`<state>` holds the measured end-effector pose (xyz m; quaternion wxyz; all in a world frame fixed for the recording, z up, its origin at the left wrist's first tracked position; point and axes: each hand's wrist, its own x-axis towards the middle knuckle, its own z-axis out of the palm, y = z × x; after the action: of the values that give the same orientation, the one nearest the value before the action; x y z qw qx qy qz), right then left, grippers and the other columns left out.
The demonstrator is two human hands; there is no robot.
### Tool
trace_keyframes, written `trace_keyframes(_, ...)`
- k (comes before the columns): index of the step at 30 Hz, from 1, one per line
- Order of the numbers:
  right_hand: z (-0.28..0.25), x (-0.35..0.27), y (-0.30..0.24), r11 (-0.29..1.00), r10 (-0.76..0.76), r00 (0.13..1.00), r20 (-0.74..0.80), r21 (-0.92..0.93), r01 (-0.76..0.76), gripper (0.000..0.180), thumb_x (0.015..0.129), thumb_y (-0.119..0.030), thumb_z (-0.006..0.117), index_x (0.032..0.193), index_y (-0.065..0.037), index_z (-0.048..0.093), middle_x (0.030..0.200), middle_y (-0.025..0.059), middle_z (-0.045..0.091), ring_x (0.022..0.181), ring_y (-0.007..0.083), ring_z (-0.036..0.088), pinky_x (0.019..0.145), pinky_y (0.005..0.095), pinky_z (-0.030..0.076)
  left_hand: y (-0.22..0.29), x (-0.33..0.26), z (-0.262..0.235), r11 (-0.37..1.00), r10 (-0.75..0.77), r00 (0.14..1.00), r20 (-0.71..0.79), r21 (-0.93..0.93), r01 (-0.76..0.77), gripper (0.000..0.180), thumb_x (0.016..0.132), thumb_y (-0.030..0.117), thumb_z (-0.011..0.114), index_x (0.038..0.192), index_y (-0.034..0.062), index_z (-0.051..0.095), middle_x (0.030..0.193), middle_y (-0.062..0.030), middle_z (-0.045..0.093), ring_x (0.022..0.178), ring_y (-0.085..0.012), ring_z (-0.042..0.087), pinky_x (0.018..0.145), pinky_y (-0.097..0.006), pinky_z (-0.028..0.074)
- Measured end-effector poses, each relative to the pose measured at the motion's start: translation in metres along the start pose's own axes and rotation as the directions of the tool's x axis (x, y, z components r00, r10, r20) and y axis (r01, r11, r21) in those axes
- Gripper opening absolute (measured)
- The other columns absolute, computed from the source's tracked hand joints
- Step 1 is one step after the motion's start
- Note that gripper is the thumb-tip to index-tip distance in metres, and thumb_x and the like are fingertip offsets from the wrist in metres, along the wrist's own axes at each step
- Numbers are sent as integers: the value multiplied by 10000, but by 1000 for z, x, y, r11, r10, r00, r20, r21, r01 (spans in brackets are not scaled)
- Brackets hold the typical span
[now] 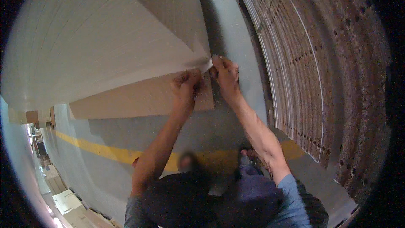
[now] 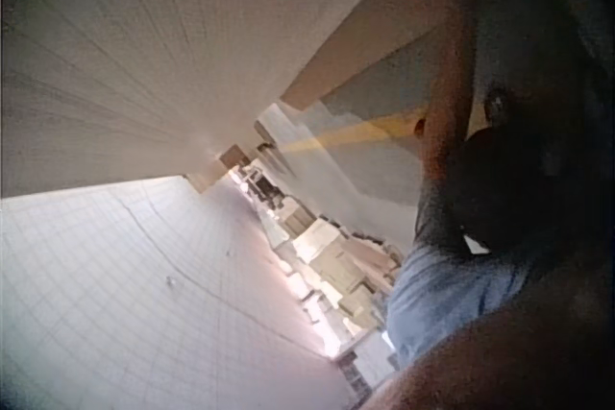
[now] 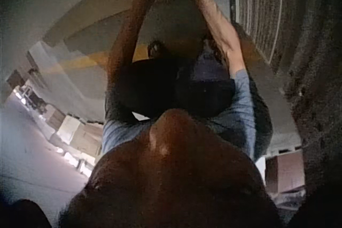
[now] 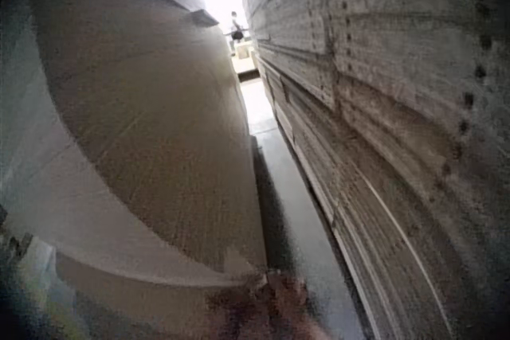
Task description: The person peels and applies a thin white strip to the edge of a stack of large white panels and then uses a small blade to scrape the edges and corners of the panels while kneeling on the floor.
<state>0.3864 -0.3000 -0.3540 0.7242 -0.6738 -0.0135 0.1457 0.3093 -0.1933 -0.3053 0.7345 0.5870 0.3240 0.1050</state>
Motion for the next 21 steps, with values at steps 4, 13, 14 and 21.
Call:
trace_keyframes(4,-5,-7,-70,954,-272,961,46,144,263,307,890,-293,589,677,-74,561,589,-40,490,537,78,412,485,239,308,43,-17,5,962,247,962,120,91,-258,213,867,188,629,747,11,631,611,-55,598,480,-82,461,430,-233,328)
trace_keyframes(13,-6,6,33,934,165,983,85,306,-183,283,899,-312,586,813,-44,622,675,15,566,617,114,485,533,277,397,-7,16,-12,979,-48,990,134,202,20,217,844,208,641,829,-8,653,659,-62,632,485,-101,486,431,-242,363)
trace_keyframes(14,-5,-1,45,937,199,979,41,286,-202,286,892,-320,593,796,-52,614,663,12,558,607,113,476,528,277,386,-14,22,-16,965,-109,986,124,250,75,221,840,213,643,815,-7,654,655,-64,632,477,-106,485,428,-246,364)
trace_keyframes(21,-6,-4,39,914,248,968,-32,339,-223,283,890,-298,584,719,-73,573,627,5,529,553,99,447,495,253,331,-10,30,-1,863,-194,977,86,488,129,216,829,191,629,846,-24,645,655,-44,602,492,-110,487,430,-264,372)
